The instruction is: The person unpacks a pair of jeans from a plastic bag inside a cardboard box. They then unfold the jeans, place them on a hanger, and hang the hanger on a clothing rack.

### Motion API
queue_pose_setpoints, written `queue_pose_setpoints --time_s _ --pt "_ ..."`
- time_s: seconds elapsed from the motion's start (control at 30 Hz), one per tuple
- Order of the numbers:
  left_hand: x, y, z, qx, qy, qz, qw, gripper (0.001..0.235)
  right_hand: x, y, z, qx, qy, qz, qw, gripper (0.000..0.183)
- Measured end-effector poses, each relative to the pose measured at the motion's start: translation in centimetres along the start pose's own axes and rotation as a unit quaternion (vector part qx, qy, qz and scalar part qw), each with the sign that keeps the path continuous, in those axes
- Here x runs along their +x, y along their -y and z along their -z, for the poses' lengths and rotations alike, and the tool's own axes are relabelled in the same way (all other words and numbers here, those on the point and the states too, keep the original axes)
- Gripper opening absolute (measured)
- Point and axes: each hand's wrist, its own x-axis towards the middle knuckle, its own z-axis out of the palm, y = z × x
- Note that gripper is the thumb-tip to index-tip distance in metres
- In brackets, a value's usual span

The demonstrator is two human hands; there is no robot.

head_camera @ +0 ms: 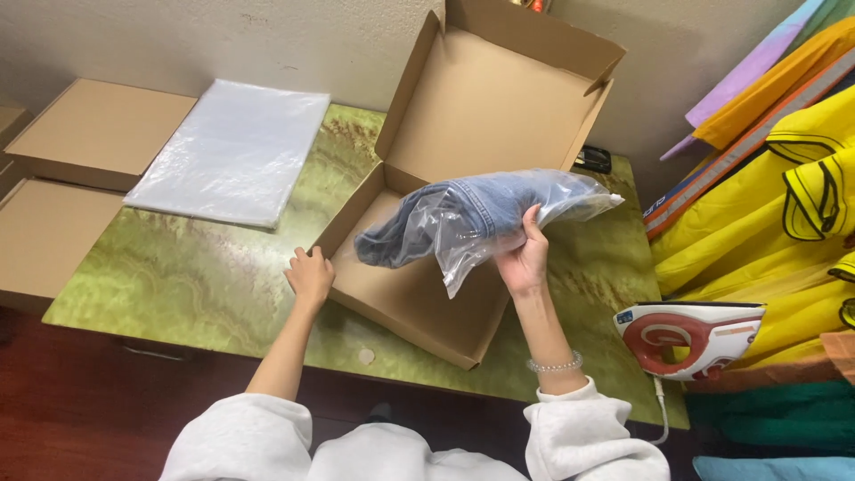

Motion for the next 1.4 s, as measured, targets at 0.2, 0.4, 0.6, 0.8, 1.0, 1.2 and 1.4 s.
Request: queue_pose_setpoints --time_s 0.2,0.4,0.6,0.8,1.0,1.2,1.4 --pt "-2.7 -1.6 -0.2 -0.032 0.087 -0.055 0.994 0.010 -2.3 -0.1 0.1 0.062 0.003 0.025 0.998 0.034" --pt "-5.7 -3.8 -1.2 -0.020 0.136 -0.093 0.986 0.013 -3.4 -1.5 3.5 0.077 -0.019 0.011 0.997 0.035" --pt "-8.4 -6.0 0.8 -0.090 0.135 -0.096 0.982 0.012 -7.1 -4.5 7.9 0.068 -0.094 -0.047 0.992 0.044" --pt "-10.5 -4.8 3.8 -0.306 0.187 -0.040 0.933 0.033 -9.8 -6.4 8.8 0.077 -0.094 -0.097 0.988 0.047" --pt "-13.4 -4.2 8.2 -0.395 0.218 -0.021 0.892 0.045 -7.7 -11.4 12.1 0.041 -0.038 -0.132 0.990 0.055" --pt "-16.5 -6.0 4.7 -0.558 0.056 0.156 0.813 0.060 -11.9 -9.3 9.5 -0.049 -0.007 -0.192 0.980 0.054" --pt "-20.1 -9.7 4.8 -0.835 0.192 0.277 0.434 0.044 -16.0 -6.2 10.0 0.050 -0.053 -0.161 0.984 0.068"
